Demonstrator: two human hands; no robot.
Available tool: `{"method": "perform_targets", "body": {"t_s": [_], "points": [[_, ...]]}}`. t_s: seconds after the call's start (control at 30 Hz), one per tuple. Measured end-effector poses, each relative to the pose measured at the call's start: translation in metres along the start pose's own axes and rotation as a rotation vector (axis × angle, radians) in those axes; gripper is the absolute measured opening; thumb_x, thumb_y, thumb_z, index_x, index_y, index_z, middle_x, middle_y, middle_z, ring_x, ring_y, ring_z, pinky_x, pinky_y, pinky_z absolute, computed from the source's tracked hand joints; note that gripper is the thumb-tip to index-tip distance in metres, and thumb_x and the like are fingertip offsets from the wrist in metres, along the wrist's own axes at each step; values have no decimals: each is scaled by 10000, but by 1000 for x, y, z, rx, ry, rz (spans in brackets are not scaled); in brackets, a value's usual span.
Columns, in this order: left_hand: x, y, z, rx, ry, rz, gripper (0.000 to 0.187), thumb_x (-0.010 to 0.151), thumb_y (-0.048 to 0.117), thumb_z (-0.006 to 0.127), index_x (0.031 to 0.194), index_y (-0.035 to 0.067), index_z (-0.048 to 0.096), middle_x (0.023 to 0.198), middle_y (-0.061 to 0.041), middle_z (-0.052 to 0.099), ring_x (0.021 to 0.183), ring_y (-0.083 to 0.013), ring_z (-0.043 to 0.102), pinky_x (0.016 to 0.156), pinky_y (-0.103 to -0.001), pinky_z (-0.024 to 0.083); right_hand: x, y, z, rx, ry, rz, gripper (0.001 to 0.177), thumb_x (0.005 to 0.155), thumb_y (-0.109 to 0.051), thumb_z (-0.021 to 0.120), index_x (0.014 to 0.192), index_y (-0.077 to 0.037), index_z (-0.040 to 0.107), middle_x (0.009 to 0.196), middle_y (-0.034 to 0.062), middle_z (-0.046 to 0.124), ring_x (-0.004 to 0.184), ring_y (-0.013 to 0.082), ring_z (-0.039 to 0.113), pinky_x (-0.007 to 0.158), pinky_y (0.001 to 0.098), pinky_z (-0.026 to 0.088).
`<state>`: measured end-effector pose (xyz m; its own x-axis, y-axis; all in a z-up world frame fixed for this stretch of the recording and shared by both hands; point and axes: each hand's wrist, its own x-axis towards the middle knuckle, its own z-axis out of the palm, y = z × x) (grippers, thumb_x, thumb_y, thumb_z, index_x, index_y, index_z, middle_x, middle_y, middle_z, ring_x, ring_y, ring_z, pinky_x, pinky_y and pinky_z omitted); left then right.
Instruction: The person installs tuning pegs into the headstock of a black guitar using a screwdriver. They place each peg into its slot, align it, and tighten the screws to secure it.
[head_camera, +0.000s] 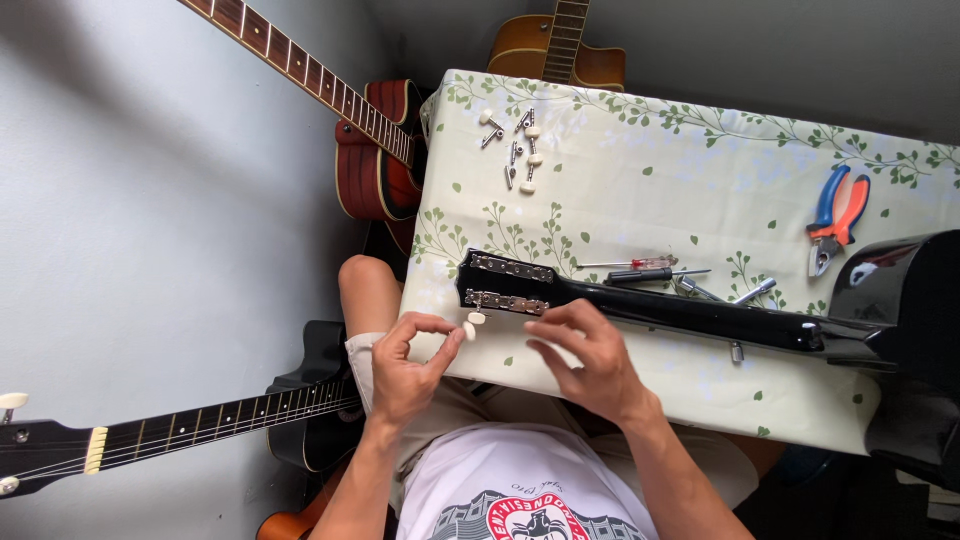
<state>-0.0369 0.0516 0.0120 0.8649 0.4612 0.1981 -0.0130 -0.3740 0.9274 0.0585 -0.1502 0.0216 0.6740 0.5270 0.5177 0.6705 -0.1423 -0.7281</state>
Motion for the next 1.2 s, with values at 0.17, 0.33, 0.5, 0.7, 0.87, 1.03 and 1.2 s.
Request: {"method": "perform_targets", "body": {"t_s": [0.17, 0.33, 0.5, 0.7, 0.87, 1.03, 1.2], "points": [[-2, 22, 0, -43, -73, 15, 138, 709, 101, 819, 818, 129, 739, 690, -26, 714, 670, -167, 672, 679, -300, 530, -2, -13, 28, 119, -45, -8, 200, 780, -44, 726, 979, -45, 703, 803, 103, 638, 663, 275, 633, 625, 346, 539], [-1, 21, 19, -121, -79, -63, 124, 731, 119, 816, 826, 122, 738, 664, -16, 717, 638, -106, 625, 663, -288, 525, -21, -10, 47, 217, 30, 129, 208, 777, -63, 739, 977, -16, 707, 740, 70, 669, 581, 195, 635, 568, 287, 542], [11, 19, 26, 122, 82, 179, 113, 789, 178, 792, 884, 132, 751, 707, -9, 707, 684, -170, 653, 691, -292, 528, -35, 9, 58, -25, 251, 262, 154, 770, -94, 786, 889, -36, 707, 626, 43, 696, 503, 150, 655, 503, 239, 528], [31, 11, 28, 243, 31, 255, 229, 846, 204, 733, 1053, 115, 691, 1139, -113, 640, 1028, -316, 610, 893, -439, 486, -21, 4, 66, -4, 298, 310, 186, 799, -79, 770, 941, 16, 697, 659, 119, 691, 525, 180, 658, 487, 261, 519], [29, 1, 37, 23, -13, 26, 349, 869, 204, 700, 1174, 55, 618, 1215, -191, 595, 1035, -339, 631, 860, -407, 516, -23, 8, 73, 12, 341, 324, 225, 768, -73, 794, 968, -5, 716, 665, 106, 693, 537, 173, 667, 488, 238, 530], [27, -8, 41, -54, -12, -37, 378, 866, 183, 703, 1202, 44, 602, 1217, -171, 598, 998, -272, 643, 838, -342, 525, -23, 6, 71, 94, 334, 360, 234, 768, -36, 778, 996, -19, 727, 670, 108, 700, 539, 163, 666, 492, 236, 538], [25, -20, 44, -143, 6, -8, 381, 854, 150, 710, 1200, 33, 604, 1208, -180, 589, 1032, -277, 644, 839, -337, 540, -35, 12, 80, 390, 364, 560, 282, 769, 3, 755, 1047, -11, 707, 726, 128, 722, 551, 159, 672, 458, 256, 577]]}}
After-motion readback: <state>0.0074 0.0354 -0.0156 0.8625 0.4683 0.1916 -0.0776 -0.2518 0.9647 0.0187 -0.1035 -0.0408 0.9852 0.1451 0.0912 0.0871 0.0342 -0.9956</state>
